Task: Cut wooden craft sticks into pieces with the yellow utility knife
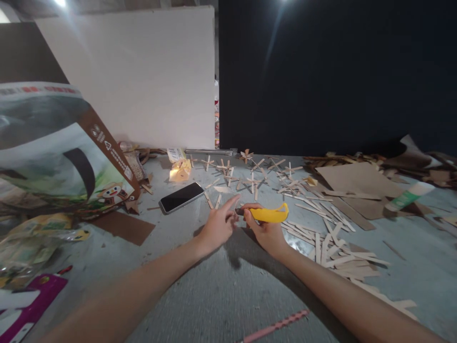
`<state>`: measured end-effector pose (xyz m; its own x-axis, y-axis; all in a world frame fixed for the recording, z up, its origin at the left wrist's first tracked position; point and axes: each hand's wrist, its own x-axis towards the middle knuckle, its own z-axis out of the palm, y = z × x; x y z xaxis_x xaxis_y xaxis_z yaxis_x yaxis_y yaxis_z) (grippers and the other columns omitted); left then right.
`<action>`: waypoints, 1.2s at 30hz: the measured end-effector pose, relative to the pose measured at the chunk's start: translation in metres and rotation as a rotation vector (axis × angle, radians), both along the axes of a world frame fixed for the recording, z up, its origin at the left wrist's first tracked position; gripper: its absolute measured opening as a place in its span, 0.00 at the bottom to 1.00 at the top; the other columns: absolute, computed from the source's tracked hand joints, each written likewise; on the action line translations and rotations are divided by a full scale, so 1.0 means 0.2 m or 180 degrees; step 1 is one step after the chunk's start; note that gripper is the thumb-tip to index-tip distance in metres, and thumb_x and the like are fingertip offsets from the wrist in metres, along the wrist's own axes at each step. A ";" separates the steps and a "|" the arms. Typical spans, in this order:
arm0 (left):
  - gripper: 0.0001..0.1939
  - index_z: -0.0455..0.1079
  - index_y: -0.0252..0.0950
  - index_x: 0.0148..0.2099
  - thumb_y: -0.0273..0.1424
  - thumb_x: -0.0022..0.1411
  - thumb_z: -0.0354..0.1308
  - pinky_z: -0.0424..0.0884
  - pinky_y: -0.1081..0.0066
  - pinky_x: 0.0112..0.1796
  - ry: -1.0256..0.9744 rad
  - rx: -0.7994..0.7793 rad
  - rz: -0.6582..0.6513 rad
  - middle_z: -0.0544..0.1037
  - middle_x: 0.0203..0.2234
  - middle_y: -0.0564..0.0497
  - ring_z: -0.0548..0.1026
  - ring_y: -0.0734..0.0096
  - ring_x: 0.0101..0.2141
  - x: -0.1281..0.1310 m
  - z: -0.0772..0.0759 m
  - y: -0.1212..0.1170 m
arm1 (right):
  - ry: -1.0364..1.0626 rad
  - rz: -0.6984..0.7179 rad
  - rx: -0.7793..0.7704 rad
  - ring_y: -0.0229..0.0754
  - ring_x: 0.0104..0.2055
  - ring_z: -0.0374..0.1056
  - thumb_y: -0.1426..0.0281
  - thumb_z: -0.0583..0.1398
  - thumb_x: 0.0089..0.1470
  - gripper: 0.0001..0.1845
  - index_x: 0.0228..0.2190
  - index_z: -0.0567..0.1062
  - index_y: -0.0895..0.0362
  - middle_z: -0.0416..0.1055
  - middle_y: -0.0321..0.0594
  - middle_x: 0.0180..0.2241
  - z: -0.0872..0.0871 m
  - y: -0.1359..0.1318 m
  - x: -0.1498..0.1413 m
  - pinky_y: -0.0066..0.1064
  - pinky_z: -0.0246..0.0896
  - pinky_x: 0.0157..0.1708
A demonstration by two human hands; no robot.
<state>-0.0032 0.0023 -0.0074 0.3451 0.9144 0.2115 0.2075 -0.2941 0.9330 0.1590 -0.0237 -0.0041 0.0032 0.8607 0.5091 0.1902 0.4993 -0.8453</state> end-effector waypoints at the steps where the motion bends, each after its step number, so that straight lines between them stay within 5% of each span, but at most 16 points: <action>1: 0.33 0.63 0.38 0.67 0.23 0.59 0.55 0.67 0.78 0.27 0.0065 0.0091 0.0005 0.75 0.24 0.55 0.69 0.79 0.21 -0.01 0.00 0.00 | 0.0007 -0.0001 0.0004 0.42 0.27 0.69 0.54 0.58 0.60 0.15 0.36 0.74 0.52 0.72 0.36 0.26 0.00 0.00 0.00 0.33 0.67 0.29; 4: 0.33 0.65 0.38 0.66 0.22 0.57 0.55 0.65 0.79 0.25 0.0152 0.0166 -0.0001 0.74 0.21 0.56 0.67 0.79 0.20 -0.01 0.01 0.00 | -0.0014 -0.0031 -0.0012 0.42 0.27 0.69 0.53 0.58 0.59 0.16 0.35 0.75 0.53 0.73 0.37 0.27 -0.01 0.01 0.00 0.33 0.68 0.29; 11: 0.38 0.53 0.31 0.70 0.29 0.60 0.58 0.68 0.75 0.22 -0.0330 -0.0536 -0.0085 0.75 0.20 0.53 0.72 0.72 0.18 0.03 0.04 -0.02 | -0.0013 0.0009 -0.0027 0.40 0.25 0.67 0.55 0.58 0.60 0.14 0.36 0.73 0.53 0.72 0.36 0.27 -0.03 0.02 0.01 0.32 0.67 0.27; 19: 0.32 0.65 0.38 0.65 0.22 0.58 0.56 0.66 0.77 0.26 0.0466 0.0426 -0.0069 0.76 0.23 0.54 0.68 0.77 0.21 -0.02 0.04 -0.02 | 0.0012 -0.0024 -0.0046 0.38 0.23 0.65 0.53 0.59 0.59 0.17 0.37 0.73 0.54 0.72 0.36 0.26 -0.03 0.01 0.01 0.31 0.64 0.24; 26: 0.35 0.57 0.32 0.69 0.28 0.60 0.57 0.63 0.78 0.19 -0.0195 -0.0514 -0.0041 0.74 0.19 0.54 0.67 0.76 0.15 0.04 0.06 -0.04 | -0.0018 -0.0045 -0.0007 0.39 0.23 0.66 0.53 0.58 0.59 0.17 0.35 0.73 0.53 0.71 0.35 0.25 -0.01 0.01 0.01 0.31 0.66 0.24; 33: 0.36 0.59 0.40 0.70 0.22 0.58 0.54 0.68 0.77 0.31 0.0482 0.0650 0.0219 0.76 0.26 0.53 0.70 0.76 0.25 0.00 0.02 -0.05 | -0.0353 -0.0144 0.0422 0.44 0.38 0.74 0.59 0.57 0.62 0.12 0.39 0.76 0.52 0.78 0.40 0.36 -0.02 -0.02 0.01 0.37 0.71 0.41; 36: 0.35 0.61 0.41 0.69 0.22 0.59 0.53 0.68 0.77 0.31 0.0593 0.0624 0.0237 0.75 0.27 0.54 0.70 0.76 0.25 -0.02 0.01 -0.03 | -0.0240 -0.0344 0.0415 0.43 0.36 0.73 0.59 0.57 0.63 0.12 0.40 0.76 0.52 0.77 0.39 0.36 -0.03 -0.03 0.03 0.37 0.70 0.40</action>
<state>-0.0081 -0.0045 -0.0055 0.3279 0.8866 0.3261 0.3979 -0.4427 0.8036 0.1642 -0.0294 -0.0099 0.0497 0.7841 0.6187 0.3089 0.5770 -0.7561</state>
